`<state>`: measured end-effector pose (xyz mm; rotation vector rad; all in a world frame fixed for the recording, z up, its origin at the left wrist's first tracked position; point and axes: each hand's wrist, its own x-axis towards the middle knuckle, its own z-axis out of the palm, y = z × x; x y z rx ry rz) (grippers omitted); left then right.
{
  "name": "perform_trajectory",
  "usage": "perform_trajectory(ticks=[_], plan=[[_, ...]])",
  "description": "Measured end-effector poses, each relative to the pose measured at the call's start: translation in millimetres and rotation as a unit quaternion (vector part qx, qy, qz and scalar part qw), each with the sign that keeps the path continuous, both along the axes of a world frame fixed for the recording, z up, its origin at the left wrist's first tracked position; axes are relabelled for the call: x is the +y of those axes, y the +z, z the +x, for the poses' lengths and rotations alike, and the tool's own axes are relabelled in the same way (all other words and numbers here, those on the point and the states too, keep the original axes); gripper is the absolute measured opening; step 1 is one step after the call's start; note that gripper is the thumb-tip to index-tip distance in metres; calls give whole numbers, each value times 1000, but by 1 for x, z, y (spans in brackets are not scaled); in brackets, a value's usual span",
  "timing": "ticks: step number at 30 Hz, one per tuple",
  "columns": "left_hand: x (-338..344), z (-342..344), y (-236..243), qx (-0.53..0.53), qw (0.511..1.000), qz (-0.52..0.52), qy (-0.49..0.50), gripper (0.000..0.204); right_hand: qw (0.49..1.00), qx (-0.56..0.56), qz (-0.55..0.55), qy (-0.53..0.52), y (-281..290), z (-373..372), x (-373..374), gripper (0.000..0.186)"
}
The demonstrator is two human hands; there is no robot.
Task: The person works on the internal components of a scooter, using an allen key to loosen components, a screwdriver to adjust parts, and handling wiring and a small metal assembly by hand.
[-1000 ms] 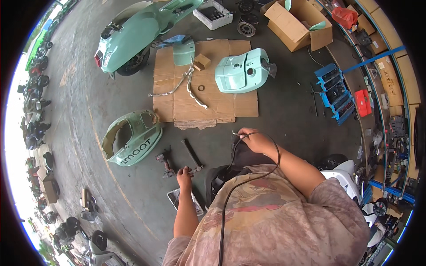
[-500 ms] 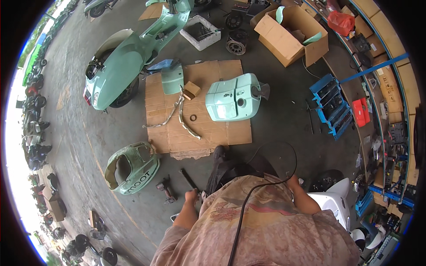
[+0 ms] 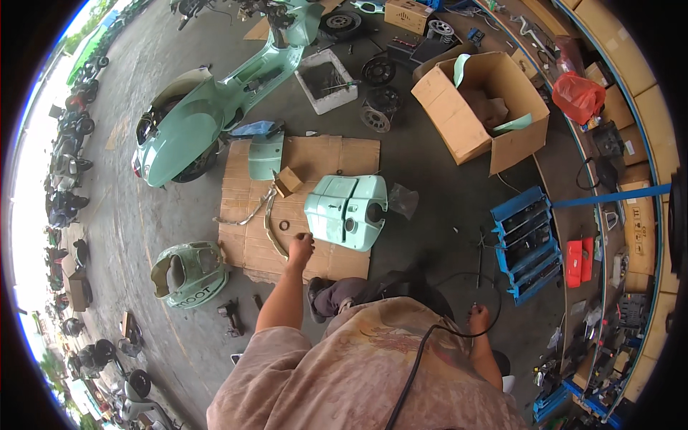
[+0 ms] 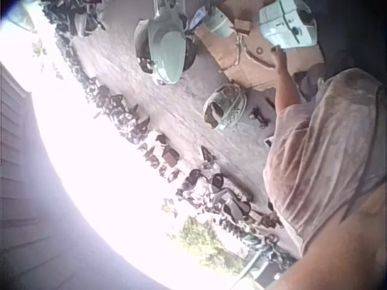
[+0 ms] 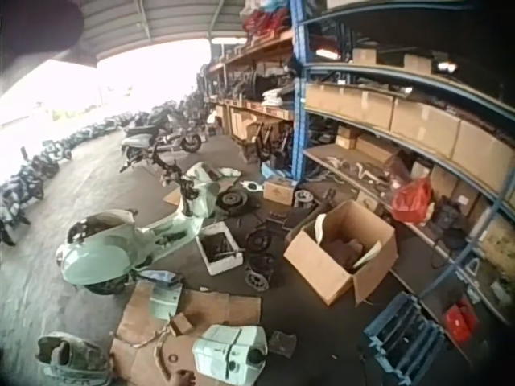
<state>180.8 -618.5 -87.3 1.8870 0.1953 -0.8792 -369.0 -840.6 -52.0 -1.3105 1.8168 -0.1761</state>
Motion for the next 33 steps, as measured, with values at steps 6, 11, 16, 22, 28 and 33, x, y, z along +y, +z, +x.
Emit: perform_trajectory(ticks=[6,11,16,22,28,33], plan=[[-14,-145,-46,159,938,186,-245,44,969,50,-170,174,37,12,-228,32],[-21,-167,-37,100,958,260,-67,38,978,-93,-89,164,57,153,-339,23],[-65,-147,-18,188,952,206,128,32,948,-227,-88,203,80,265,-413,21],[-212,-3,28,129,965,5,228,34,912,-376,10,163,120,350,-495,24],[-369,119,119,-125,987,-89,53,40,849,-501,27,163,168,463,-567,19],[-479,173,206,-236,965,-112,-13,40,780,-567,165,208,197,615,-578,14]])
